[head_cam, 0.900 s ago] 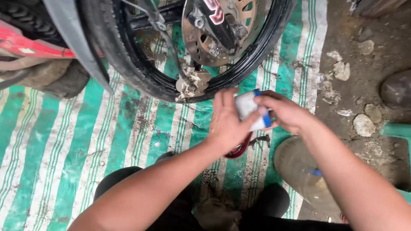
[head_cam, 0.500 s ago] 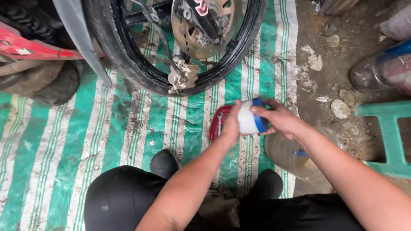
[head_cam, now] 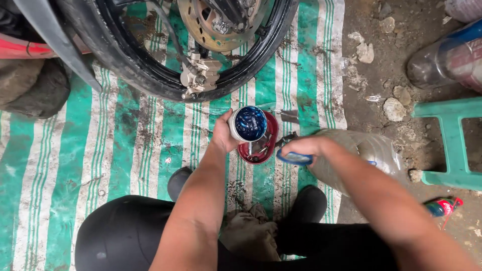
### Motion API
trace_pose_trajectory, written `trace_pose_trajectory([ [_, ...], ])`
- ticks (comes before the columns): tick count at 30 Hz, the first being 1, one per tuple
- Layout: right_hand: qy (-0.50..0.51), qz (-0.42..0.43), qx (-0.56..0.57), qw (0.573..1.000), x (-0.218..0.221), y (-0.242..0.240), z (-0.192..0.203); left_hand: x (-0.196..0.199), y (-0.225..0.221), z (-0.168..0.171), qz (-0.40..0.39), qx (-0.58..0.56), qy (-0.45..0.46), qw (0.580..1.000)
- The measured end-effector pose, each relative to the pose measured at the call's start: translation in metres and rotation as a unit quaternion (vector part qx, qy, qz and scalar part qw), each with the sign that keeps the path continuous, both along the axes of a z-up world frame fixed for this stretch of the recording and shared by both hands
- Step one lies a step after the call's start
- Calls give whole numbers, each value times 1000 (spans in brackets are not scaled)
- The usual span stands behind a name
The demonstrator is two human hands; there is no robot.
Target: Applying grease to the internal parts of a motorcycle brake caliper and reassembling it.
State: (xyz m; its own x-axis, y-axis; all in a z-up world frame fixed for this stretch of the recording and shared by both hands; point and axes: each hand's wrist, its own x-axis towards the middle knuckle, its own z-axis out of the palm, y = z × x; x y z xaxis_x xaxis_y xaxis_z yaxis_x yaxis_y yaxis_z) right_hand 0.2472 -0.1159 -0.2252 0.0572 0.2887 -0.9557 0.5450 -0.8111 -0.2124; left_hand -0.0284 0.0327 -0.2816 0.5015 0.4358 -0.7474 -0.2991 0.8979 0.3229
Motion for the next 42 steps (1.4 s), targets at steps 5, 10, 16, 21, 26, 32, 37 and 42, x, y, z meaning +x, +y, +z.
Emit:
trace_pose_trajectory([
  [5, 72, -177, -89, 978, -51, -27, -42, 1, -25, -20, 59, 17, 57, 996],
  [10, 123, -146, -122, 974, -6, -53, -174, 12, -27, -93, 30, 16, 91, 995],
  [16, -27, 6, -49, 998, 28, -9, -134, 30, -14, -71, 46, 29, 49, 997],
  [21, 5, -208, 36, 977, 8, -2, -101, 15, -11, -90, 75, -23, -41, 996],
  [26, 137, -323, 89, 932, -62, -10, -69, -3, -3, -60, 108, -34, -49, 992],
  [32, 44, -227, 118, 966, -40, -17, -97, 21, -34, 8, 33, -40, -63, 997],
  [37, -78, -104, 138, 982, 17, -46, -193, 33, -91, -40, -138, -96, 15, 986],
  [42, -124, -109, 202, 965, 1, -31, -107, 58, -140, -96, -203, -94, 193, 955],
])
